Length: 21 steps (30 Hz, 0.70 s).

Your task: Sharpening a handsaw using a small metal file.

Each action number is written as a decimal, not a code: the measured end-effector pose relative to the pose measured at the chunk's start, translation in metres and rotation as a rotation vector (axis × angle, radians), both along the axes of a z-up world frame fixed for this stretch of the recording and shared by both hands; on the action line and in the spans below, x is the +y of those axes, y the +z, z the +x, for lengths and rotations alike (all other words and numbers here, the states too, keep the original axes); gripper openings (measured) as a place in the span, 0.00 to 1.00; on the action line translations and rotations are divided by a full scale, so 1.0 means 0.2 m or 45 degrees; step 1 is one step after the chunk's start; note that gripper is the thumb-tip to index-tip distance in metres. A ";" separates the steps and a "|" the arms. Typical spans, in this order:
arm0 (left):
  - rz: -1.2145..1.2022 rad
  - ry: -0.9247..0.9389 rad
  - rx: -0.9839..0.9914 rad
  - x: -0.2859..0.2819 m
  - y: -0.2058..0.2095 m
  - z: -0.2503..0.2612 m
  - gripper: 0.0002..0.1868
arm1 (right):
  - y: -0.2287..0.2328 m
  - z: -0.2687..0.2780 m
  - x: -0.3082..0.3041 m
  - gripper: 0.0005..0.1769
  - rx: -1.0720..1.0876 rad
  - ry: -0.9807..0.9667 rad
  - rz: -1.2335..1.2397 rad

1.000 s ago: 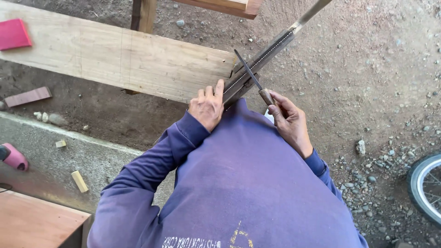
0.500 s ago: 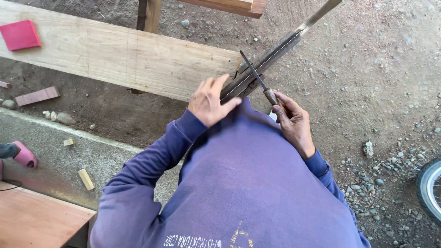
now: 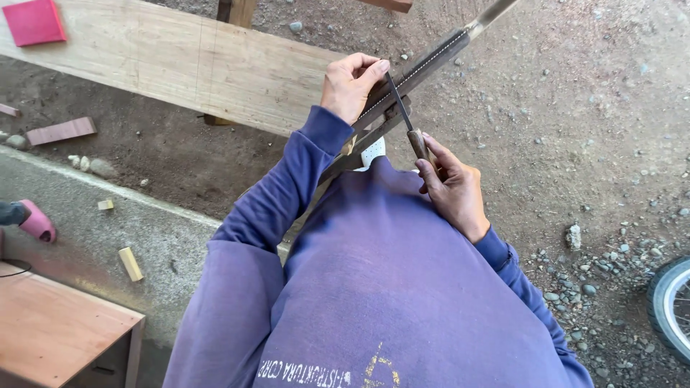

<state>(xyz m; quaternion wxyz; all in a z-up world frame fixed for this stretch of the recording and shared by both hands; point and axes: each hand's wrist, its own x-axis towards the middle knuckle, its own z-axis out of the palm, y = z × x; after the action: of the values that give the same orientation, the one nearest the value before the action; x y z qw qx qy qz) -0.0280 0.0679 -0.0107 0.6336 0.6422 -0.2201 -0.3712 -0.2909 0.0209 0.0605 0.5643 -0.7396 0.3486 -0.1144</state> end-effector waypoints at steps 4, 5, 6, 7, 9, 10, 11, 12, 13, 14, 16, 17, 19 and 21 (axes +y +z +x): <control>0.129 0.032 -0.189 -0.01 0.01 -0.03 0.10 | 0.04 -0.04 0.02 0.27 0.031 0.020 -0.016; 0.055 0.017 -0.098 -0.02 -0.03 -0.01 0.09 | 0.05 -0.04 0.02 0.27 0.079 0.009 0.026; -0.020 0.005 -0.013 -0.02 -0.06 0.01 0.08 | 0.06 -0.03 0.03 0.26 0.122 0.001 0.067; -0.017 0.014 -0.018 -0.02 -0.07 0.03 0.08 | 0.03 -0.02 0.03 0.26 0.117 0.010 0.069; -0.028 0.009 -0.031 -0.05 -0.09 0.07 0.07 | -0.04 -0.01 0.03 0.26 -0.173 0.042 -0.239; -0.023 0.009 -0.028 -0.07 -0.07 0.08 0.07 | -0.04 0.02 0.02 0.26 -0.170 0.041 -0.234; 0.006 0.065 -0.043 -0.08 -0.05 0.09 0.07 | -0.04 0.05 0.01 0.25 -0.164 0.051 -0.290; 0.033 0.125 -0.063 -0.10 -0.03 0.11 0.06 | -0.04 0.10 -0.01 0.24 -0.163 0.064 -0.348; 0.035 0.127 -0.066 -0.11 -0.01 0.11 0.06 | -0.04 0.11 -0.01 0.24 -0.166 0.065 -0.345; 0.082 0.173 -0.028 -0.11 0.01 0.11 0.05 | -0.04 0.12 -0.01 0.24 -0.219 0.066 -0.369; 0.127 0.220 0.009 -0.10 0.02 0.11 0.05 | -0.02 0.10 0.00 0.23 -0.274 0.066 -0.395; 0.087 0.188 0.002 -0.10 0.01 0.10 0.05 | 0.00 0.08 0.01 0.23 -0.256 0.063 -0.349; 0.046 0.158 -0.008 -0.09 -0.02 0.08 0.05 | 0.05 0.03 0.02 0.24 -0.241 0.062 -0.303; 0.069 0.054 -0.201 -0.06 -0.07 0.04 0.05 | 0.09 -0.04 0.05 0.24 -0.019 0.058 -0.264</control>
<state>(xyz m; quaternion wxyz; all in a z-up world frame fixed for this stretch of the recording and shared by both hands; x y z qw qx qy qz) -0.0198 0.0556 -0.0244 0.6045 0.6908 -0.2455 -0.3116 -0.2985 0.0299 0.0787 0.4896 -0.8009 0.3139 -0.1425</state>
